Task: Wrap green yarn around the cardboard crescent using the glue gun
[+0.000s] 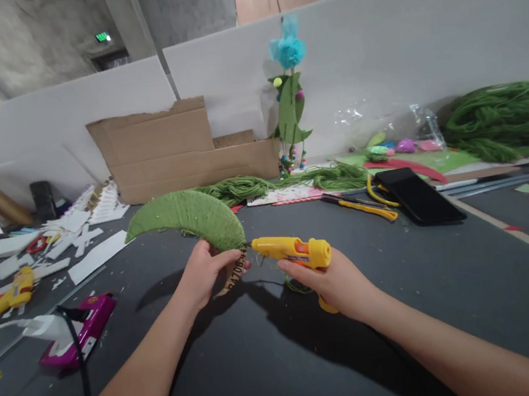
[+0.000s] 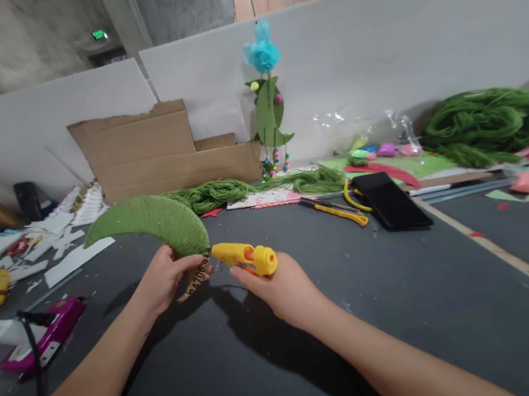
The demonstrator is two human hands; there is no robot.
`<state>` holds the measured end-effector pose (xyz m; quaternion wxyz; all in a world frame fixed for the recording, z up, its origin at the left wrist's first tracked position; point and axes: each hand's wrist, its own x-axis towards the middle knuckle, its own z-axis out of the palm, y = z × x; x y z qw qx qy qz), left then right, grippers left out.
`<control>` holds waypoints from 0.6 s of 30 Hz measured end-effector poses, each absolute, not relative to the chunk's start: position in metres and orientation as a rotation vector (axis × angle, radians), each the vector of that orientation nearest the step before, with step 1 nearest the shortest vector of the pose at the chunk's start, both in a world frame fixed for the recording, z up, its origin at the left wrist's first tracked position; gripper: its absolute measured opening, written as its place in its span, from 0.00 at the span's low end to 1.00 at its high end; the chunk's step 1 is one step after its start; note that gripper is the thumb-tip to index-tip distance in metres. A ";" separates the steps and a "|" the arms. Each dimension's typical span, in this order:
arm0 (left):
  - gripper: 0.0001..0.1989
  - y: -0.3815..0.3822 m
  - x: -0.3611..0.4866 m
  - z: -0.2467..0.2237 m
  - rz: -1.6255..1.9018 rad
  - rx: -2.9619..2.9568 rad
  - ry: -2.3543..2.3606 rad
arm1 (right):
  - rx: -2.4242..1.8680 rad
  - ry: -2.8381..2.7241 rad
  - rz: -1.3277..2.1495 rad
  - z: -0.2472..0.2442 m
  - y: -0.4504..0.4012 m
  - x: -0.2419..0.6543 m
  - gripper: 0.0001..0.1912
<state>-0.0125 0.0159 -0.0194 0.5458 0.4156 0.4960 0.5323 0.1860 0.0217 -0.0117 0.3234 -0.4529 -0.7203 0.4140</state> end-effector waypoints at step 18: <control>0.11 0.024 -0.031 -0.019 1.436 1.033 1.364 | -0.632 -2.819 0.447 -0.015 0.005 0.183 0.11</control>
